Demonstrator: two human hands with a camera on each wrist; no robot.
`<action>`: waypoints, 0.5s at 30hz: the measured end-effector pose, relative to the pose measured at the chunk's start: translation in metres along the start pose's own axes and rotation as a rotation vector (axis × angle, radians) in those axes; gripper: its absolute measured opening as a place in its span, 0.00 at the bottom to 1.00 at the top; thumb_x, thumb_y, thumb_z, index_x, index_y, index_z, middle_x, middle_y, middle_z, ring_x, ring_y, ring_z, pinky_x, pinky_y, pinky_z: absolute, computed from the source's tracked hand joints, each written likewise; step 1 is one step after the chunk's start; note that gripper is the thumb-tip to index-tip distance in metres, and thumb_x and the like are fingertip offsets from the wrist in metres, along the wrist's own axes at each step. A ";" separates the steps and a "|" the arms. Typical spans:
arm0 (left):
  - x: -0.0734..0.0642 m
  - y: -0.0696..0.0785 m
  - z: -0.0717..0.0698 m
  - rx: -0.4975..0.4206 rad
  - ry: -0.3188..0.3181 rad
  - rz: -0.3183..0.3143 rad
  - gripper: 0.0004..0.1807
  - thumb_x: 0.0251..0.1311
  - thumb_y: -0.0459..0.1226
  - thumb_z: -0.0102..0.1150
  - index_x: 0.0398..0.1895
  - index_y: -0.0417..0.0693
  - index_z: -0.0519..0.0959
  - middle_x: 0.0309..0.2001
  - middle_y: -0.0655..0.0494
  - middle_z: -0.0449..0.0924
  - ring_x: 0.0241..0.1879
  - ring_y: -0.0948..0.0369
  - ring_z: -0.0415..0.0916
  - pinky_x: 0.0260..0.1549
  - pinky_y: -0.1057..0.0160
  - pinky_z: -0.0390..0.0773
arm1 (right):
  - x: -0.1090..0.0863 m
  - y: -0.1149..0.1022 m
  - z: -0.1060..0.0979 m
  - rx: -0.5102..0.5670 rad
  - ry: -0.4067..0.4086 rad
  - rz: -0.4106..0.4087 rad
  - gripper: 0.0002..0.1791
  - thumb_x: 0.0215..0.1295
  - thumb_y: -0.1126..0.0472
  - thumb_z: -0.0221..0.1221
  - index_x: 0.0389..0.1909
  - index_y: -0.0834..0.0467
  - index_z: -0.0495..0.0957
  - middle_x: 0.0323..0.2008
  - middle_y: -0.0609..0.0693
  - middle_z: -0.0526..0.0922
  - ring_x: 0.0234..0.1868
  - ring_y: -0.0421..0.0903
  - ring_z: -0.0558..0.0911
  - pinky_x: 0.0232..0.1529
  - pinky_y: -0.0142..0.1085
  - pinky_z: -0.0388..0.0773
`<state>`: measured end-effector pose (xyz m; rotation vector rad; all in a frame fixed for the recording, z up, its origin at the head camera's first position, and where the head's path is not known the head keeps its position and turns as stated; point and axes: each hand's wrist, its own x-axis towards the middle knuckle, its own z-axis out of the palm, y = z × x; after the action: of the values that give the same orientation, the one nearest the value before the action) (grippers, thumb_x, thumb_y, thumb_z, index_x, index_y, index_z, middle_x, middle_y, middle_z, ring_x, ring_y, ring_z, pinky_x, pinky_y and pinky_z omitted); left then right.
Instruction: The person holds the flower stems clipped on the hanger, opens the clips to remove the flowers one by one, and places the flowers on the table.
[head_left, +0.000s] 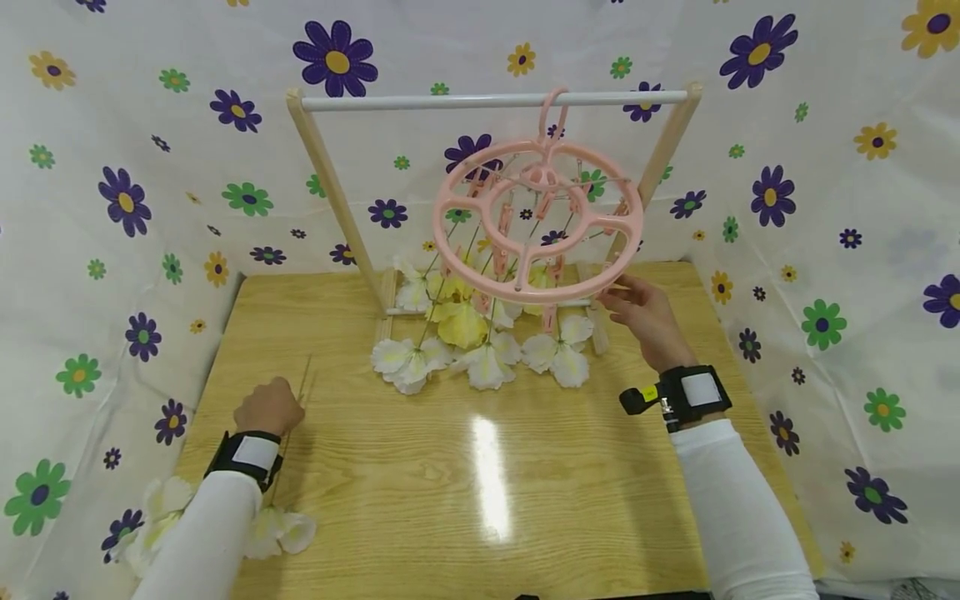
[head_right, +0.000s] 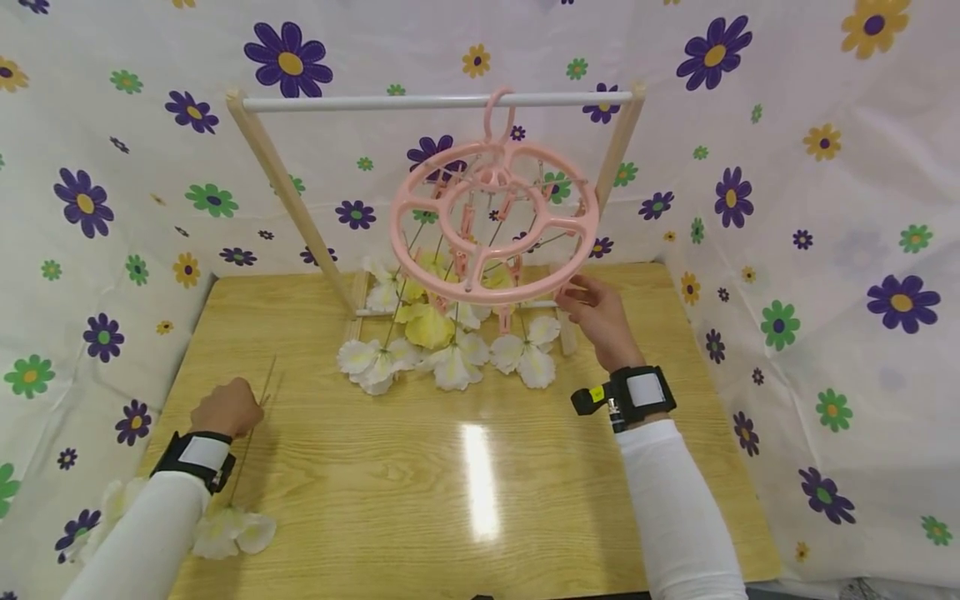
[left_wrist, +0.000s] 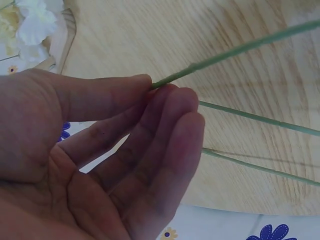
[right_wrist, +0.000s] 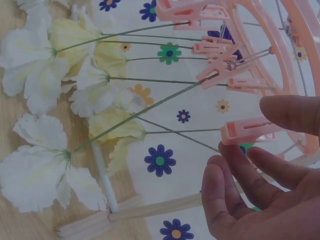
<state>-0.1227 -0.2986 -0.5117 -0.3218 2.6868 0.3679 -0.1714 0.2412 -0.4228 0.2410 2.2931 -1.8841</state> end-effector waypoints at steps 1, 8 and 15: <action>0.001 0.000 0.001 0.008 -0.002 0.001 0.08 0.57 0.31 0.52 0.32 0.31 0.74 0.25 0.40 0.75 0.24 0.48 0.72 0.22 0.49 0.73 | 0.000 0.000 0.000 -0.003 0.001 0.000 0.30 0.74 0.55 0.57 0.73 0.58 0.65 0.63 0.59 0.73 0.61 0.48 0.74 0.67 0.50 0.69; 0.012 0.004 0.004 0.045 0.007 -0.019 0.12 0.59 0.34 0.56 0.36 0.30 0.78 0.34 0.30 0.81 0.32 0.39 0.79 0.31 0.40 0.76 | -0.006 0.003 -0.001 -0.004 -0.006 -0.021 0.30 0.73 0.55 0.58 0.73 0.59 0.65 0.63 0.60 0.73 0.59 0.48 0.74 0.66 0.51 0.69; 0.011 0.060 -0.005 -0.004 0.213 0.070 0.12 0.58 0.35 0.54 0.38 0.33 0.80 0.37 0.30 0.83 0.35 0.35 0.82 0.28 0.40 0.78 | -0.016 0.007 -0.004 -0.010 -0.001 -0.018 0.31 0.74 0.57 0.57 0.74 0.58 0.62 0.64 0.61 0.73 0.60 0.48 0.74 0.62 0.44 0.71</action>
<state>-0.1508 -0.2458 -0.4994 -0.2827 2.9119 0.3787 -0.1543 0.2466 -0.4255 0.2191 2.3110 -1.8802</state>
